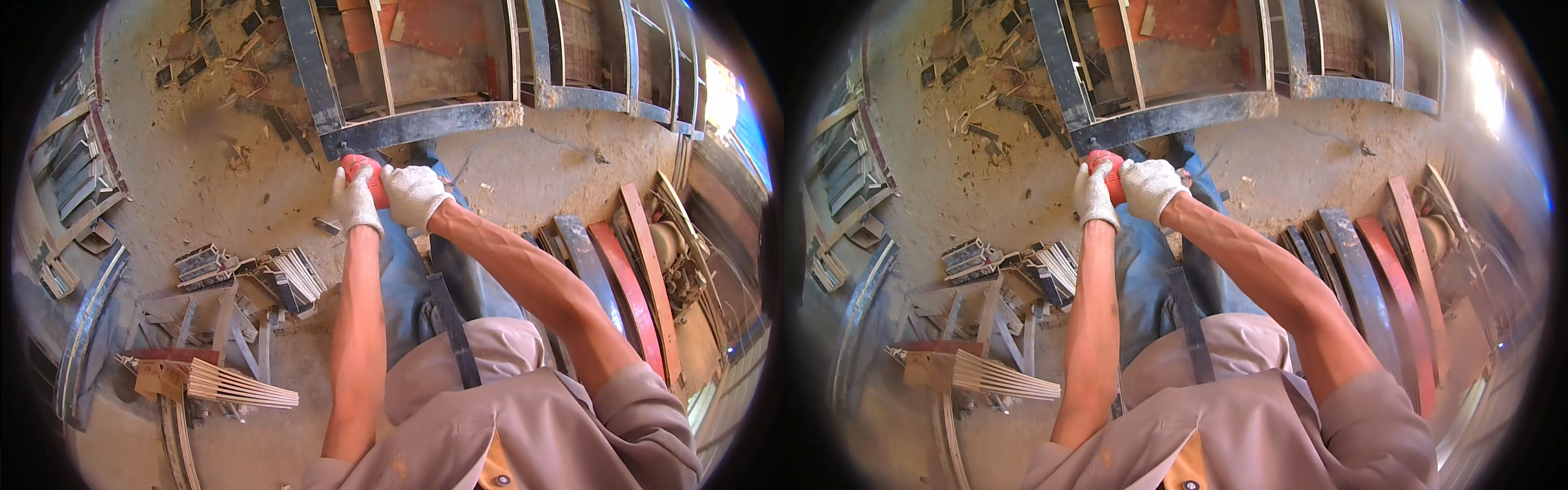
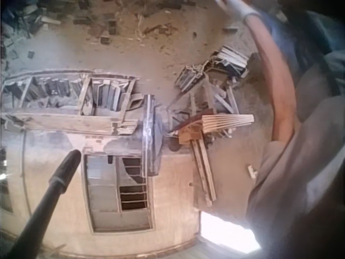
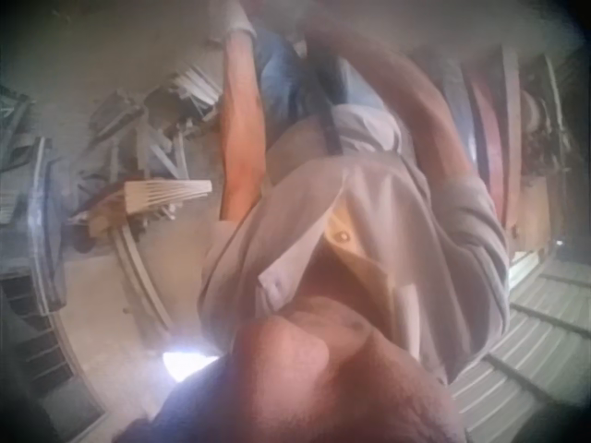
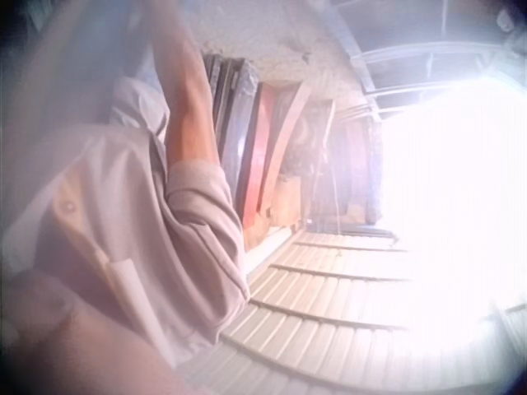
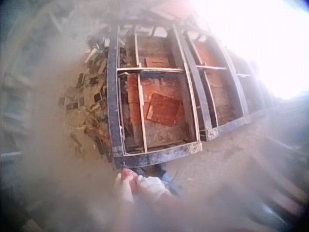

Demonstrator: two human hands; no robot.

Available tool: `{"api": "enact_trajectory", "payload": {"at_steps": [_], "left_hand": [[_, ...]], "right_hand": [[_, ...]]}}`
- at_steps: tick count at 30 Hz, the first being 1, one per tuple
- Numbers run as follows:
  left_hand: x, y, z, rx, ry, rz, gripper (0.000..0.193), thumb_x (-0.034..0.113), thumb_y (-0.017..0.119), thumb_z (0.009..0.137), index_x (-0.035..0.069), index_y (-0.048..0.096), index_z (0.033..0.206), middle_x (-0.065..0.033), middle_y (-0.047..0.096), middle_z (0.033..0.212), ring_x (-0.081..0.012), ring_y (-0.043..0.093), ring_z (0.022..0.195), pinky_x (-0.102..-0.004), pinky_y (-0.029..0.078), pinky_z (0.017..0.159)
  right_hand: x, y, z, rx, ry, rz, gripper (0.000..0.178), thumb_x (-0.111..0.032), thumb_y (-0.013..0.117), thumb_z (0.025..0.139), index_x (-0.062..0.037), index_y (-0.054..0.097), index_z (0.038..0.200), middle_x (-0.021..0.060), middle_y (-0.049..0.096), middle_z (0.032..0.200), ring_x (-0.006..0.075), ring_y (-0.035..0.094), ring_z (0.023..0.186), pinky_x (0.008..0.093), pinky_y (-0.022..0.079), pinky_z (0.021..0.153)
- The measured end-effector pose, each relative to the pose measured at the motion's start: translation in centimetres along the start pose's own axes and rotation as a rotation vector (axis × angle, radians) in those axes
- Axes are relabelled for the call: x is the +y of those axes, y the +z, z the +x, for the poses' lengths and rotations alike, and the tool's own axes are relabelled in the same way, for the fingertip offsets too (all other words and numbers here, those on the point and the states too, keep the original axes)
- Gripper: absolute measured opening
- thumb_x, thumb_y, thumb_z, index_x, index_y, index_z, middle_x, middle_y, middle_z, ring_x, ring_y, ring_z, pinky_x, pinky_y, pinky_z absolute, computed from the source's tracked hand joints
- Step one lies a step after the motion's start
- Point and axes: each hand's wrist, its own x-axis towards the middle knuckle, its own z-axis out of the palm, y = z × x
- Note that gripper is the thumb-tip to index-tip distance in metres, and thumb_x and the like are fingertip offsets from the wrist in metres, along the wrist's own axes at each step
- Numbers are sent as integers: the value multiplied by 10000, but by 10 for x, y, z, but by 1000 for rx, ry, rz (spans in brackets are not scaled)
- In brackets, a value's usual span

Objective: The person moves a wooden board and then uses a red power drill to make holes in a wooden frame structure. The person handles the board and the drill while working on the frame.

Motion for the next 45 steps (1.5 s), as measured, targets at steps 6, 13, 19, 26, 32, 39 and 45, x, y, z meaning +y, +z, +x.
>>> {"api": "enact_trajectory", "payload": {"at_steps": [6,13,19,26,32,39,45], "left_hand": [[-5,7,1,42,11,54,731,231,841,809,-88,560,1404,-178,633,1384,-250,601,1247,-336,438,1071],[-17,7,10,124,-95,-385,491,150,819,814,-60,680,1236,-92,698,1143,-188,657,979,-321,518,886],[-10,-2,19,-145,-222,-576,272,178,703,882,49,681,1120,-100,704,1095,-253,693,964,-399,556,869],[-20,-9,37,-208,-280,-697,251,209,617,939,58,687,1127,-93,723,1090,-257,699,976,-404,556,894],[-29,-10,37,-311,-315,-931,255,208,583,965,48,683,1136,-120,725,1118,-275,710,1010,-422,572,910],[-34,-8,41,-311,-353,-1008,246,208,601,971,57,673,1151,-115,722,1102,-257,711,1009,-411,577,902],[-38,16,43,-153,-347,-937,294,265,550,1001,48,685,1146,-114,732,1128,-278,707,1045,-429,561,953]], "right_hand": [[1,0,4,-53,9,-25,316,-189,745,749,5,672,988,181,741,852,326,756,797,432,593,703],[-11,-8,15,-90,-81,-131,232,-190,735,787,-26,738,952,167,748,930,304,757,839,425,592,709],[-19,-22,30,-144,-185,-219,152,-167,714,767,-53,768,851,161,753,860,314,756,793,437,583,668],[-37,-36,47,-147,-288,-362,104,-152,694,804,-78,763,828,130,760,845,289,755,779,424,578,660],[-45,-33,53,-161,-325,-392,101,-147,687,823,-68,749,841,111,759,831,287,755,768,410,573,646],[-41,-34,63,-286,-341,-415,119,-157,683,838,-60,748,862,115,763,844,285,760,774,419,574,646],[-28,-46,63,-339,-322,-436,142,-165,690,837,-46,755,880,137,764,865,304,764,798,426,586,676]]}}
